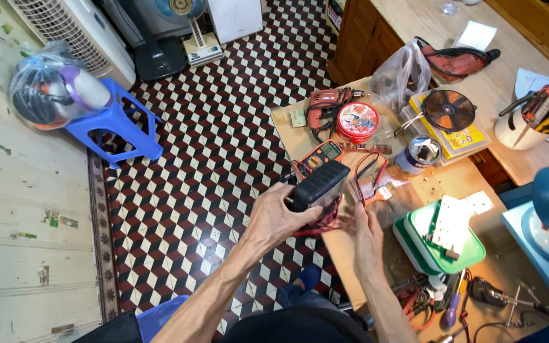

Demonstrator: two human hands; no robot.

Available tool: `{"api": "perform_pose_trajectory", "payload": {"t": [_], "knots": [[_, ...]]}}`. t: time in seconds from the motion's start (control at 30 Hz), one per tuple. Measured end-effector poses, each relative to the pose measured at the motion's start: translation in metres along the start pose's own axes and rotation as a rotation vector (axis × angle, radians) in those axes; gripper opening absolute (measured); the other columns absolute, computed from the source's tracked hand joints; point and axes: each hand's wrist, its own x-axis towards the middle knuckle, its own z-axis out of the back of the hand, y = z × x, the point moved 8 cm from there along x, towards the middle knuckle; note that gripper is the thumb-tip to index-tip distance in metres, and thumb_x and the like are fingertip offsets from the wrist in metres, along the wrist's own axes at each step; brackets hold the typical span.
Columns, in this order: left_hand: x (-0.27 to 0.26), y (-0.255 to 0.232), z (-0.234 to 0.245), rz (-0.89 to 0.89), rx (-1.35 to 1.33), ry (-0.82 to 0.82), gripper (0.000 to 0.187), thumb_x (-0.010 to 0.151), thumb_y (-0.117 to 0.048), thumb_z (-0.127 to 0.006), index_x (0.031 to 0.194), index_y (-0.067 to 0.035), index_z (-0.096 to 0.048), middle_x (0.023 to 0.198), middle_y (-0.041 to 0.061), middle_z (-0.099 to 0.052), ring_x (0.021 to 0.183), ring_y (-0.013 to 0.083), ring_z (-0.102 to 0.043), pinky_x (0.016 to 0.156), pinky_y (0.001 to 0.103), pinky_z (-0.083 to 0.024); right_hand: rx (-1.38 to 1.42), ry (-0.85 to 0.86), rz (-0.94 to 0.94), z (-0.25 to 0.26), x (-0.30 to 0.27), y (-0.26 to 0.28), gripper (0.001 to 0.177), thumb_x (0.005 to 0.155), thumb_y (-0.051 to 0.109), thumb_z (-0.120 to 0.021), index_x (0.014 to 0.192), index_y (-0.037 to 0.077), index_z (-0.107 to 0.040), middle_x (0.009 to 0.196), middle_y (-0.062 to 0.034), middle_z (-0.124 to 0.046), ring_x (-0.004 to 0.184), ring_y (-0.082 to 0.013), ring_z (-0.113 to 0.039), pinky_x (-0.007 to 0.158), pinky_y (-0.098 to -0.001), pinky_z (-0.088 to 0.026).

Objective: The person uses a heat gun on a small electronic component, then inspects it with a magnifying glass. They subsequently use a multimeter to test the component's electrical continuity and resistance, manipulating the probes against the component's terminals.

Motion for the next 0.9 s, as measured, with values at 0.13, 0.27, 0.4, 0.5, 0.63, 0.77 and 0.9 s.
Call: {"api": "perform_pose_trajectory", "payload": {"t": [0.13, 0.27, 0.4, 0.5, 0.63, 0.77, 0.9], "knots": [[0.035, -0.002, 0.015, -0.027, -0.018, -0.041, 0.054, 0.073, -0.039, -0.085, 0.110, 0.000, -0.075, 0.093, 0.011, -0.070, 0.082, 0.0215, -0.070, 0.072, 0.035, -0.057, 0.412, 0.198, -0.307, -0.057, 0.027, -0.010, 0.061, 0.102, 0.056, -0.049, 0.134, 0.005, -0.059, 0.106, -0.0068, -0.063, 0.095, -0.0180, -0.066, 0.093, -0.0398, -0.053], [0.061, 0.001, 0.019, -0.052, -0.021, -0.093, 0.052, 0.074, -0.035, -0.084, 0.113, -0.002, -0.074, 0.097, 0.011, -0.071, 0.082, 0.0231, -0.072, 0.072, 0.035, -0.059, 0.169, 0.238, -0.315, -0.077, 0.047, -0.007, 0.043, 0.094, 0.031, -0.055, 0.131, 0.010, -0.059, 0.109, -0.0039, -0.071, 0.098, -0.0123, -0.069, 0.097, -0.0322, -0.050], [0.086, 0.017, 0.010, -0.012, 0.080, -0.022, 0.050, 0.076, -0.034, -0.085, 0.114, -0.004, -0.072, 0.100, 0.012, -0.070, 0.084, 0.0261, -0.073, 0.073, 0.037, -0.059, 0.075, 0.261, -0.336, -0.080, 0.061, -0.020, 0.031, 0.092, 0.013, -0.062, 0.121, 0.004, -0.064, 0.102, -0.0080, -0.073, 0.094, -0.0168, -0.068, 0.094, -0.0345, -0.050], [0.104, 0.024, -0.007, -0.059, 0.061, 0.071, 0.052, 0.072, -0.025, -0.084, 0.117, -0.005, -0.070, 0.102, 0.014, -0.069, 0.088, 0.0283, -0.072, 0.075, 0.037, -0.059, 0.311, 0.205, -0.456, -0.072, 0.073, -0.044, 0.022, 0.091, 0.011, -0.065, 0.111, 0.003, -0.065, 0.099, -0.0069, -0.072, 0.091, -0.0191, -0.069, 0.092, -0.0368, -0.053], [0.135, 0.036, -0.024, -0.169, -0.013, 0.168, 0.055, 0.071, -0.020, -0.083, 0.121, -0.004, -0.068, 0.110, 0.015, -0.069, 0.095, 0.0298, -0.072, 0.081, 0.037, -0.059, 0.421, -0.028, -0.508, -0.042, 0.101, -0.075, 0.018, 0.086, 0.005, -0.063, 0.103, 0.009, -0.063, 0.090, -0.0025, -0.069, 0.084, -0.0188, -0.069, 0.082, -0.0383, -0.060], [0.193, 0.058, -0.027, -0.085, -0.173, 0.300, 0.050, 0.072, -0.025, -0.086, 0.115, -0.004, -0.072, 0.100, 0.008, -0.073, 0.086, 0.0211, -0.071, 0.075, 0.031, -0.058, 0.068, -0.257, -0.153, 0.016, 0.137, -0.046, 0.024, 0.092, 0.009, -0.066, 0.113, -0.001, -0.072, 0.092, -0.0103, -0.074, 0.076, -0.0164, -0.067, 0.066, -0.0289, -0.052], [0.226, 0.111, -0.050, 0.536, -0.408, 0.561, 0.042, 0.074, -0.035, -0.084, 0.107, -0.010, -0.076, 0.077, -0.002, -0.069, 0.059, 0.0079, -0.051, 0.050, 0.025, -0.036, -0.475, -0.229, -0.282, 0.015, 0.160, -0.045, 0.032, 0.095, 0.012, -0.061, 0.125, 0.007, -0.072, 0.093, -0.0114, -0.079, 0.070, -0.0208, -0.067, 0.066, -0.0351, -0.057]]}}
